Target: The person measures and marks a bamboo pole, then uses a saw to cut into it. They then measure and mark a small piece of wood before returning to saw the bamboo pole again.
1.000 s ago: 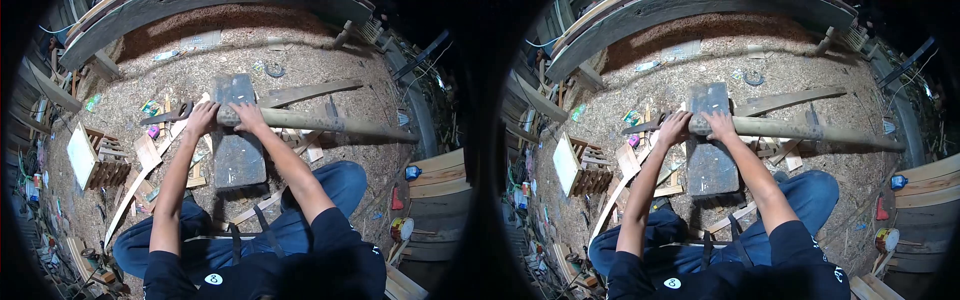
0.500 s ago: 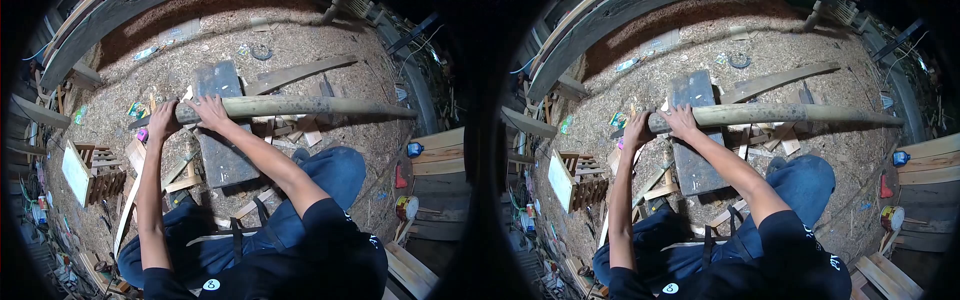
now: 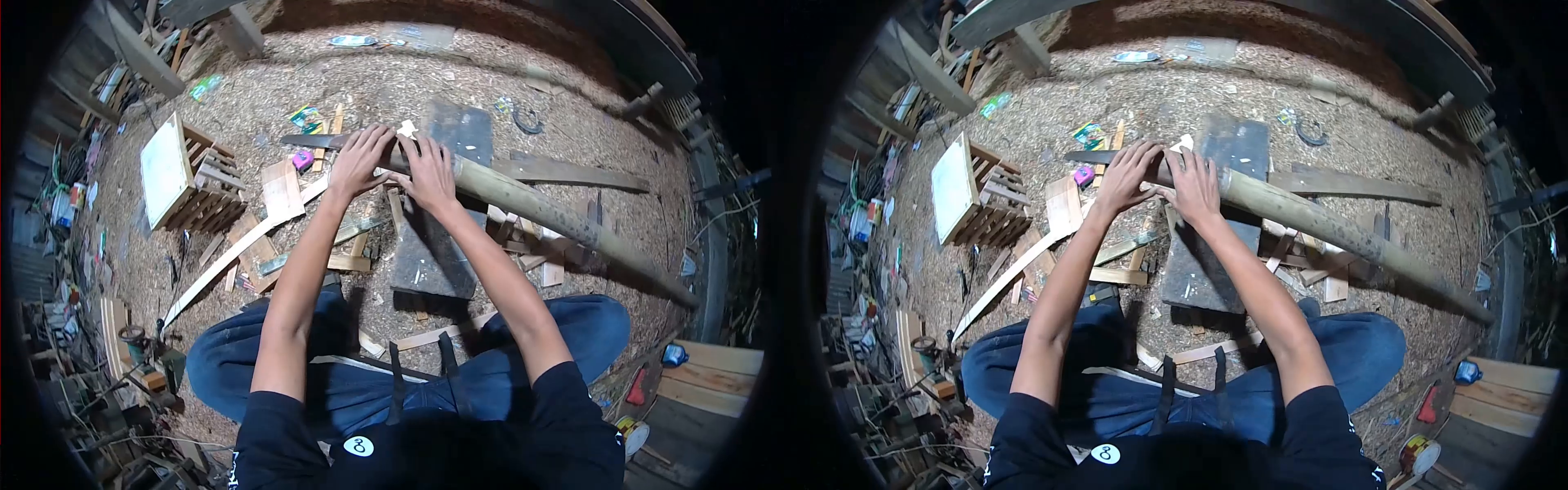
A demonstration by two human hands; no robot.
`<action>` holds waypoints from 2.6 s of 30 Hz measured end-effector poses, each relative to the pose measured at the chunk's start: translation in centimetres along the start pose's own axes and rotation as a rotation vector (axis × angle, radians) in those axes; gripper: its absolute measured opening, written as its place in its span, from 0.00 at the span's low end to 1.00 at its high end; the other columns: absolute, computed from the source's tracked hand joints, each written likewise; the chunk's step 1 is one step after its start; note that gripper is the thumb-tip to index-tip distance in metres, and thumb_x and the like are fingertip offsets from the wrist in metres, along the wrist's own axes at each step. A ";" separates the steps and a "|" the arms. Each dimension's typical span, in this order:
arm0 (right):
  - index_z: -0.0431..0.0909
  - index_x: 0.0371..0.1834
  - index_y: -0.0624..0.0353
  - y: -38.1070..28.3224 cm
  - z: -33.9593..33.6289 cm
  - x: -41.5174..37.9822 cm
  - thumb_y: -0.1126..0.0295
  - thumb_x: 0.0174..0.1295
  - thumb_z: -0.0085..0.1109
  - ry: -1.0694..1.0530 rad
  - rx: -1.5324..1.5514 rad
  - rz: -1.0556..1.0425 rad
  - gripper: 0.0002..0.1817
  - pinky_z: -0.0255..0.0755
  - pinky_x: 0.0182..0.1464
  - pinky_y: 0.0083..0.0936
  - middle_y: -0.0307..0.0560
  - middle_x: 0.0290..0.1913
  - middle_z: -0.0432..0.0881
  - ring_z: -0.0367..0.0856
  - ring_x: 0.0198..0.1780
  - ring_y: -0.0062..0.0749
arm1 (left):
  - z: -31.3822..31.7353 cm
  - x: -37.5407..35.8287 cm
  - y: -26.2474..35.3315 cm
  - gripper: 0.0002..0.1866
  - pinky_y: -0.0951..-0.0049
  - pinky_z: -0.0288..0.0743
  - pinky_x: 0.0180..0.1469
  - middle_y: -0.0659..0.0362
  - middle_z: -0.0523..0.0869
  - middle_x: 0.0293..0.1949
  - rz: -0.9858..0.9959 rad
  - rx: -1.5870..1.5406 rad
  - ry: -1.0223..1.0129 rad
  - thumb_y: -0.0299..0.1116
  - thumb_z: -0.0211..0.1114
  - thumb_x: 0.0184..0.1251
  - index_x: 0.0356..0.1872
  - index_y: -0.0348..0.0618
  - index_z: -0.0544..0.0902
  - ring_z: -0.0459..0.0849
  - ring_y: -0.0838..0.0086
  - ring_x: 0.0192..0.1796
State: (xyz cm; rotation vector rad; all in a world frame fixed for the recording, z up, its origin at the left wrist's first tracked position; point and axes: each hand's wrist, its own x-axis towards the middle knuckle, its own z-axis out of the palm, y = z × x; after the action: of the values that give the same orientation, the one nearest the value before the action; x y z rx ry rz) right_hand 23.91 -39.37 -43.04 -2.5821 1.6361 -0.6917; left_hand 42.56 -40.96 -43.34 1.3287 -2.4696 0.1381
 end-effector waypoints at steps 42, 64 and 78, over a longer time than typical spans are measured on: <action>0.64 0.51 0.60 -16.1 13.5 14.9 0.64 0.42 0.77 -0.291 0.256 -0.129 0.36 0.80 0.46 0.46 0.59 0.47 0.77 0.80 0.49 0.59 | 3.5 -9.8 -20.6 0.28 0.68 0.73 0.28 0.55 0.85 0.23 -1.225 -0.916 0.132 0.58 0.62 0.63 0.36 0.37 0.88 0.81 0.71 0.24; 0.72 0.53 0.48 4.4 -6.7 -2.7 0.68 0.52 0.70 -0.118 0.010 0.166 0.24 0.76 0.48 0.49 0.58 0.46 0.79 0.77 0.50 0.59 | -2.4 2.8 -0.5 0.12 0.82 0.73 0.31 0.71 0.72 0.26 -0.874 -1.579 -0.172 0.42 0.59 0.71 0.38 0.44 0.78 0.70 0.85 0.24; 0.74 0.47 0.47 10.0 -7.7 -6.9 0.66 0.51 0.69 -0.021 -0.188 0.159 0.20 0.73 0.48 0.43 0.55 0.43 0.77 0.75 0.50 0.52 | 1.6 0.1 -3.7 0.20 0.71 0.78 0.40 0.52 0.88 0.29 -0.664 -0.755 0.001 0.44 0.62 0.67 0.42 0.31 0.85 0.86 0.73 0.33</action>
State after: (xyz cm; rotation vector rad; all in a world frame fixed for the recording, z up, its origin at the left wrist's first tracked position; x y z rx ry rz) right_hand 10.00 -36.22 -40.94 -2.5291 1.9606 -0.5236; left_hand 45.14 -43.49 -45.05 1.6337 -1.6449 -0.8475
